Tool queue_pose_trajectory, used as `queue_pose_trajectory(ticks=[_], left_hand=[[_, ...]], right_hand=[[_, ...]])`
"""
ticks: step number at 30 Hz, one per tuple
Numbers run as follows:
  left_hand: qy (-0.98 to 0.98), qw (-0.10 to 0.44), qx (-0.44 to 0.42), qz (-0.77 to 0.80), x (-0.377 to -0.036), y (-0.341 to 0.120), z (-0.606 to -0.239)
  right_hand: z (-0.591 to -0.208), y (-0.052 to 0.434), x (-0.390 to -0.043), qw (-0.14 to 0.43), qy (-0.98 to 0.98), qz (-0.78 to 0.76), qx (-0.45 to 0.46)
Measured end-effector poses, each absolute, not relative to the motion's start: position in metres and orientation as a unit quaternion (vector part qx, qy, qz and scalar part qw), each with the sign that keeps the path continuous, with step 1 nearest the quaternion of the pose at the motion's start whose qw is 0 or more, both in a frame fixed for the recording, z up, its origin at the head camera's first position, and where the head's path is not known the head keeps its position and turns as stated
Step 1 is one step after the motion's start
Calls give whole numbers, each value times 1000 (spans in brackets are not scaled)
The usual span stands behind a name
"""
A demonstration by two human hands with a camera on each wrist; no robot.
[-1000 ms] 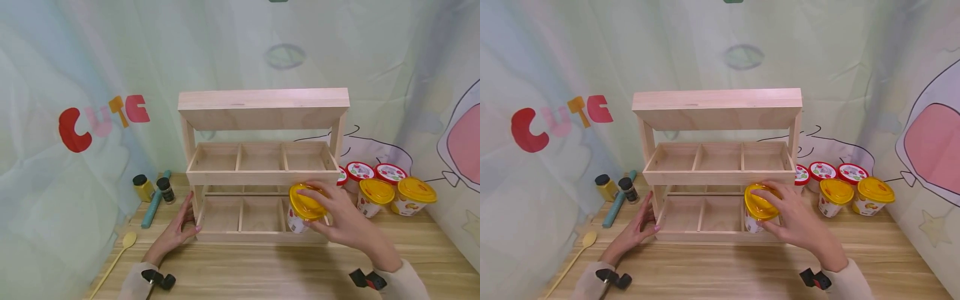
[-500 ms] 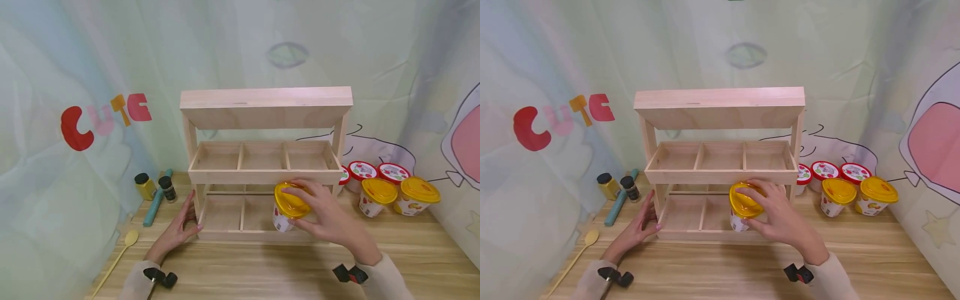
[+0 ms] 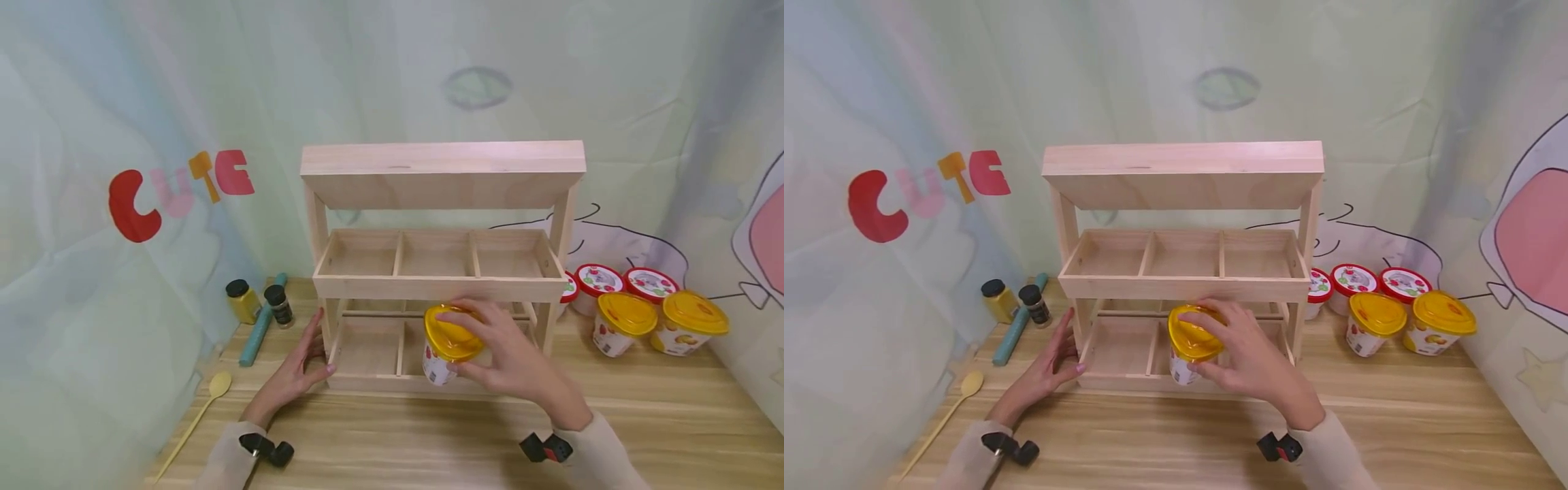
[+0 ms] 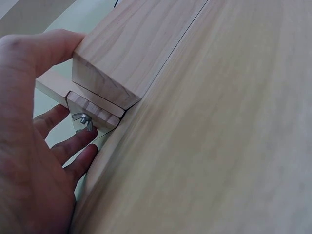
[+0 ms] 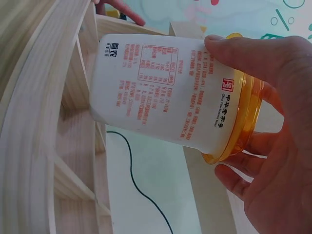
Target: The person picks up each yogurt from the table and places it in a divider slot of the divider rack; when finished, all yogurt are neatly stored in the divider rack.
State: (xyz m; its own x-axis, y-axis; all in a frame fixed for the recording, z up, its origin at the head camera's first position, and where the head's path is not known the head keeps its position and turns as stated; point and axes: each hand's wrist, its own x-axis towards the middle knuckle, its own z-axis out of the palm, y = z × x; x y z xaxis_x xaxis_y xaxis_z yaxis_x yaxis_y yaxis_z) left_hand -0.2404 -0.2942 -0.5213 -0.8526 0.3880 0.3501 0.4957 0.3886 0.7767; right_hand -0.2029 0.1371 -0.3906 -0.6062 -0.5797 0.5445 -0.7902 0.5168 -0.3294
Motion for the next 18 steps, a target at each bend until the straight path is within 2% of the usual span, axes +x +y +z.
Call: queue_pose_trajectory(ticks=[18], left_hand=[[-831,43,-253,-494,-238,-292,-516]], right_hand=[[-409,93,-213,169,-848,310,395]])
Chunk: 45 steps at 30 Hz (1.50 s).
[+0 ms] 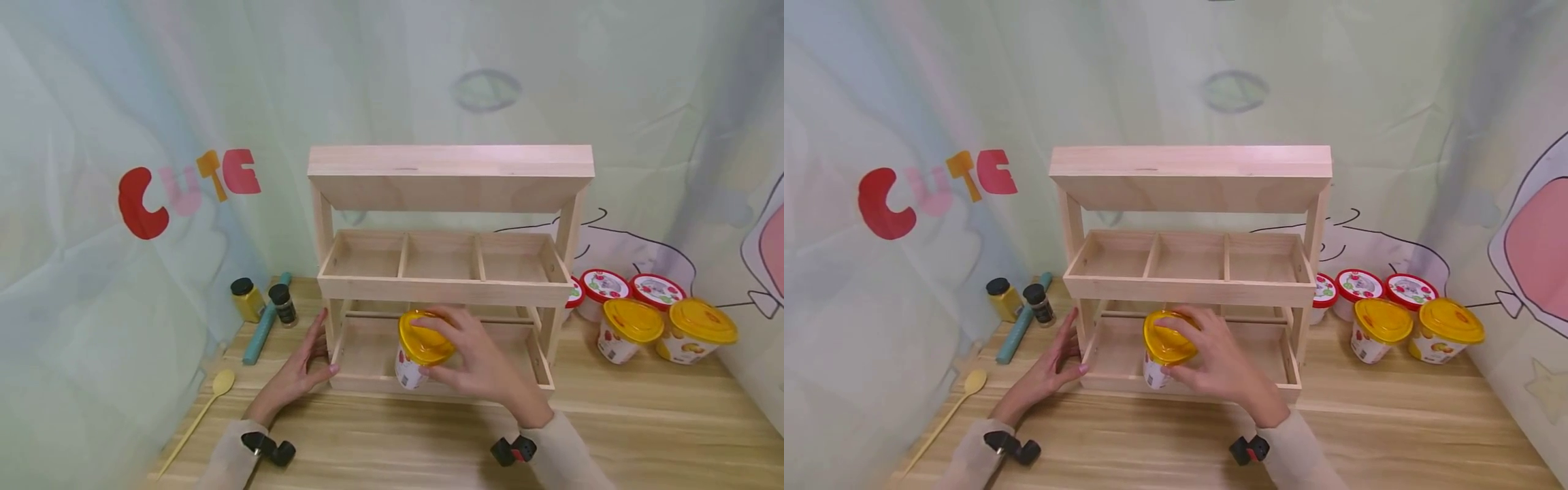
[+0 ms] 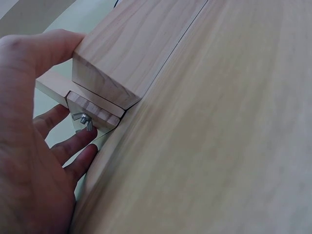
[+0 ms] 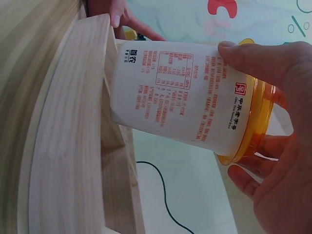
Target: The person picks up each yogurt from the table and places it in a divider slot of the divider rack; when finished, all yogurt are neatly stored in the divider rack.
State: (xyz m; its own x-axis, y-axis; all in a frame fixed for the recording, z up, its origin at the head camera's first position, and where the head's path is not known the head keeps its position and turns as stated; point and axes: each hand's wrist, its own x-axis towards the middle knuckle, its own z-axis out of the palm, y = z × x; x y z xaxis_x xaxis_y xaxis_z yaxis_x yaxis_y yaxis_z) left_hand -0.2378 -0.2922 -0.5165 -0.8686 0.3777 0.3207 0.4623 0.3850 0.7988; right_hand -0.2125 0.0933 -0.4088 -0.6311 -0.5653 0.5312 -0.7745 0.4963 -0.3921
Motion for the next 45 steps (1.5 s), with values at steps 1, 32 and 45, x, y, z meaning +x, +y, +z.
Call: queue_pose_trajectory(ticks=[1,32,45], left_hand=[[-831,43,-253,-494,-238,-292,-516],[-832,54,-255,-489,-237,-293,-516],[-830,68,-274,-481,-238,-293,-519]], right_hand=[[-410,92,-213,167,-849,311,393],[-422,33,-235,118,-858,314,389],[-434,13,-250,131,-872,237,407]])
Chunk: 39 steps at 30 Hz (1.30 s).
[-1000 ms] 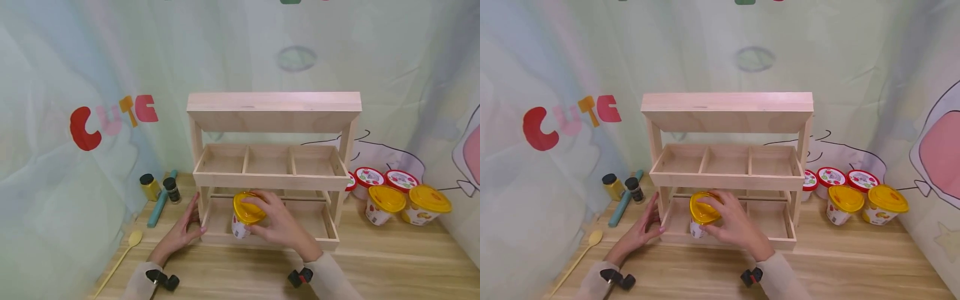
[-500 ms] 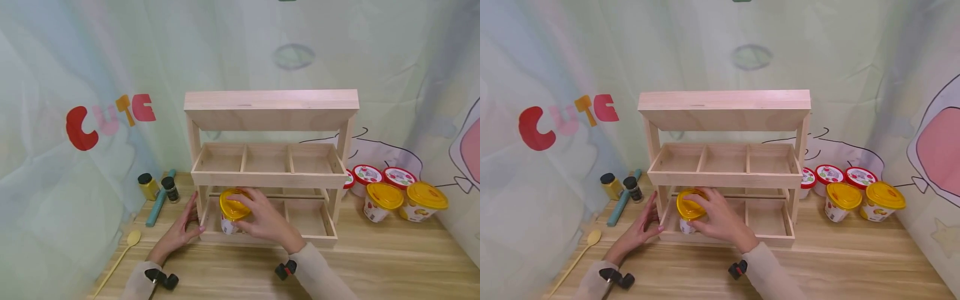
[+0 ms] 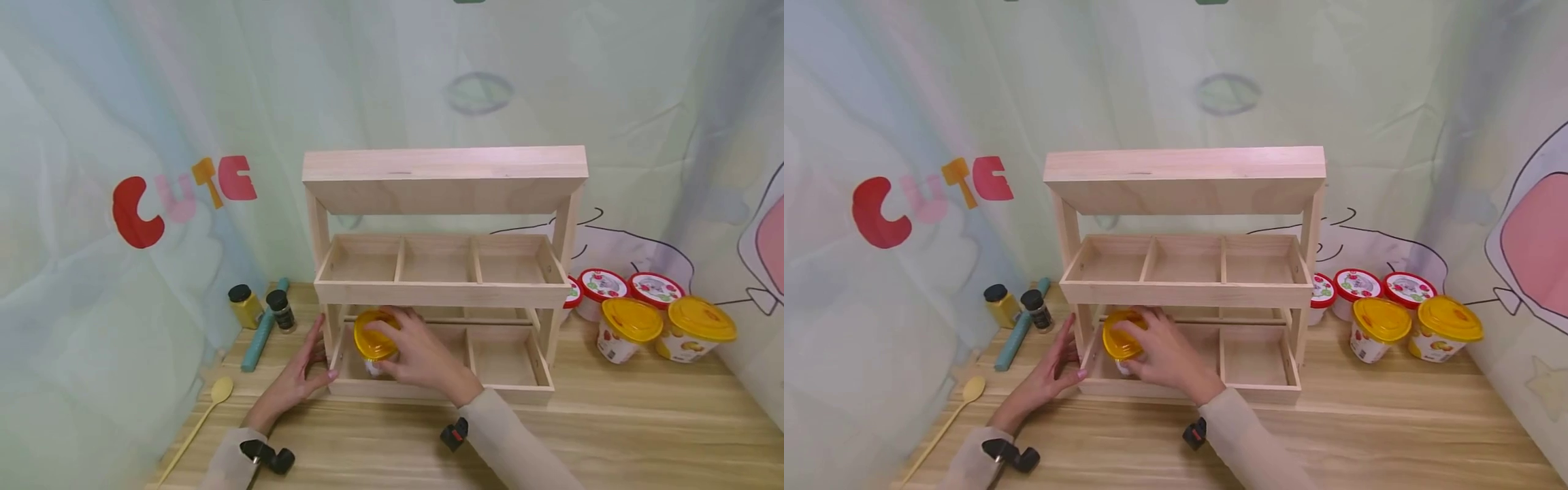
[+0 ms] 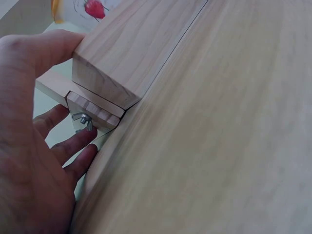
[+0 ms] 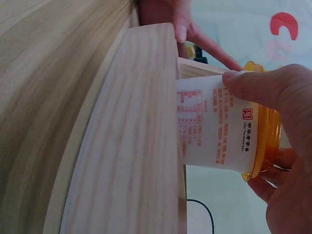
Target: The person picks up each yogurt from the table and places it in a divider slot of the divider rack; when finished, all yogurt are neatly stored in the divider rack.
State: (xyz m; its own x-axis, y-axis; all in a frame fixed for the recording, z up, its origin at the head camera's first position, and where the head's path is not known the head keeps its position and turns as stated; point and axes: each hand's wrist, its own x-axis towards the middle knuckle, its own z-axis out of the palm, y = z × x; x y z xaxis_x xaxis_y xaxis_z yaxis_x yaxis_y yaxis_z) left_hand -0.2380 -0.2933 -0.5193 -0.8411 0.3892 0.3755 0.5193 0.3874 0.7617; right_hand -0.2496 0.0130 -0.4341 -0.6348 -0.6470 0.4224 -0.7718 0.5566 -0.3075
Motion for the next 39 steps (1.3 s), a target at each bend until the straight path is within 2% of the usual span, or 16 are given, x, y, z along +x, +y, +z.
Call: queue_pose_trajectory(ticks=[5,11,21,39], left_hand=[[-832,67,-263,-484,-236,-291,-518],[-834,62,-258,-484,-237,-291,-518],[-834,52,-252,-487,-237,-292,-517],[-838,51,-247,-485,-236,-291,-516]], right_hand=[[-437,6,-250,115,-872,221,422],[-439,6,-248,122,-872,215,423],[-434,38,-236,121,-874,238,407],[-432,106,-214,218,-862,238,390]])
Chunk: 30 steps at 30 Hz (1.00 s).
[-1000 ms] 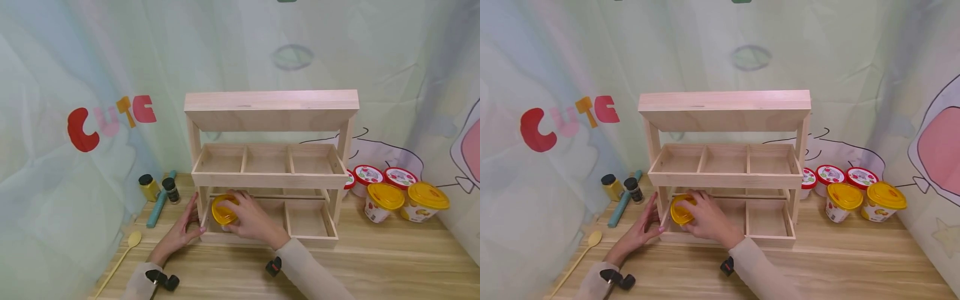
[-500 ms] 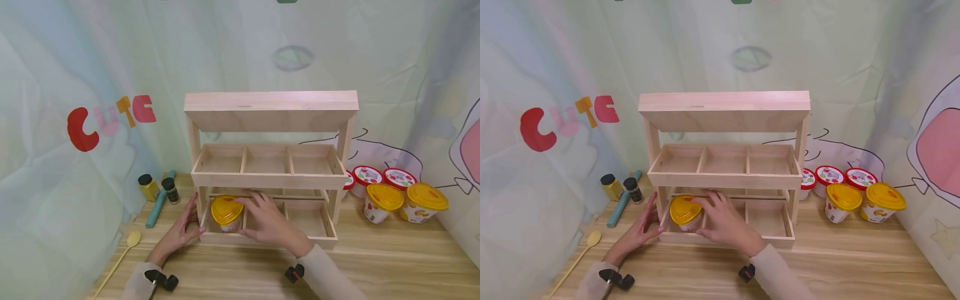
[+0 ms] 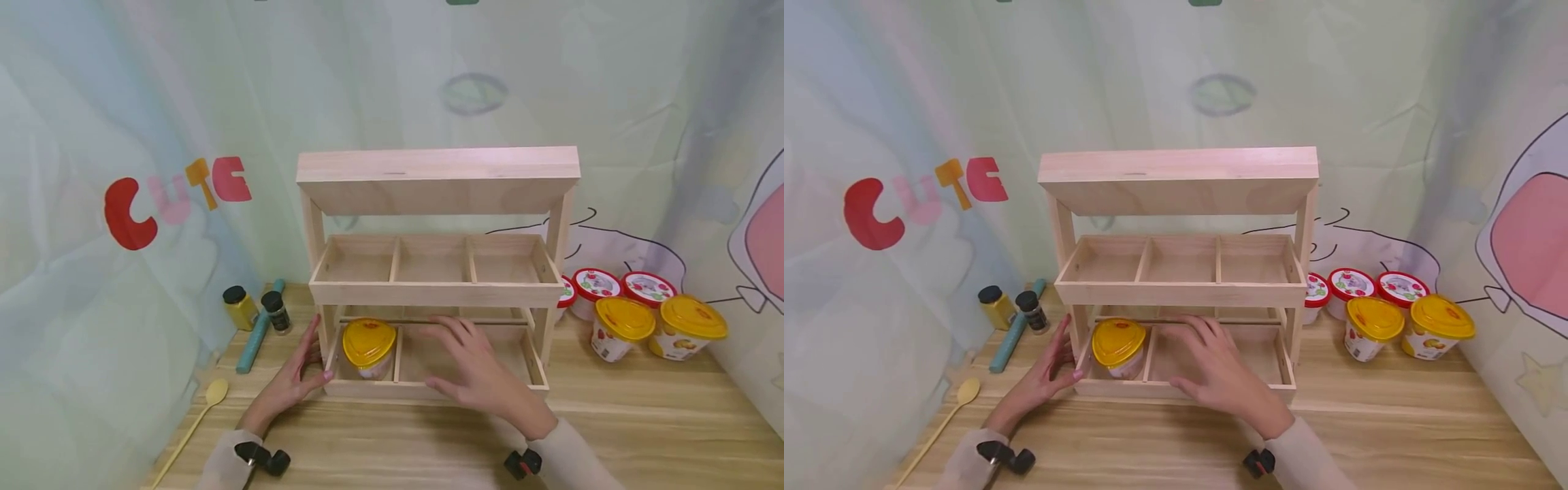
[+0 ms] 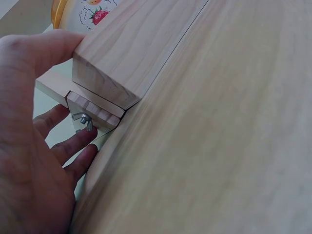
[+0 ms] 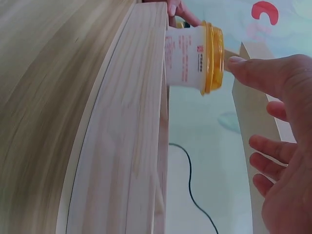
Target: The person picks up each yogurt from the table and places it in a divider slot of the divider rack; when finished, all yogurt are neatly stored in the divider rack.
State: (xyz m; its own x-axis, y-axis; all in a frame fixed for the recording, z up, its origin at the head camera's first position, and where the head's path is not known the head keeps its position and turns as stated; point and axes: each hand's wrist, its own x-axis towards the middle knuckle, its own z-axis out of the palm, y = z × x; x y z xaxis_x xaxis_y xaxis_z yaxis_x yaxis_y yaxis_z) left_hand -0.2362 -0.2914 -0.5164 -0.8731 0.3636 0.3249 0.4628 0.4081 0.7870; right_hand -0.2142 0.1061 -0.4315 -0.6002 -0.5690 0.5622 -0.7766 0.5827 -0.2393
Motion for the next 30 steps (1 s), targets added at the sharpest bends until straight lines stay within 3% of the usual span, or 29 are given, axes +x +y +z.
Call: queue_pose_trajectory(ticks=[9,19,30], left_hand=[[-837,51,-248,-486,-236,-291,-518],[-848,48,-241,-469,-235,-293,-517],[-845,48,-239,-475,-237,-292,-517]], right_hand=[[-435,140,-209,262,-864,229,364],[-435,166,-205,243,-878,252,327],[-443,193,-202,262,-876,258,311]])
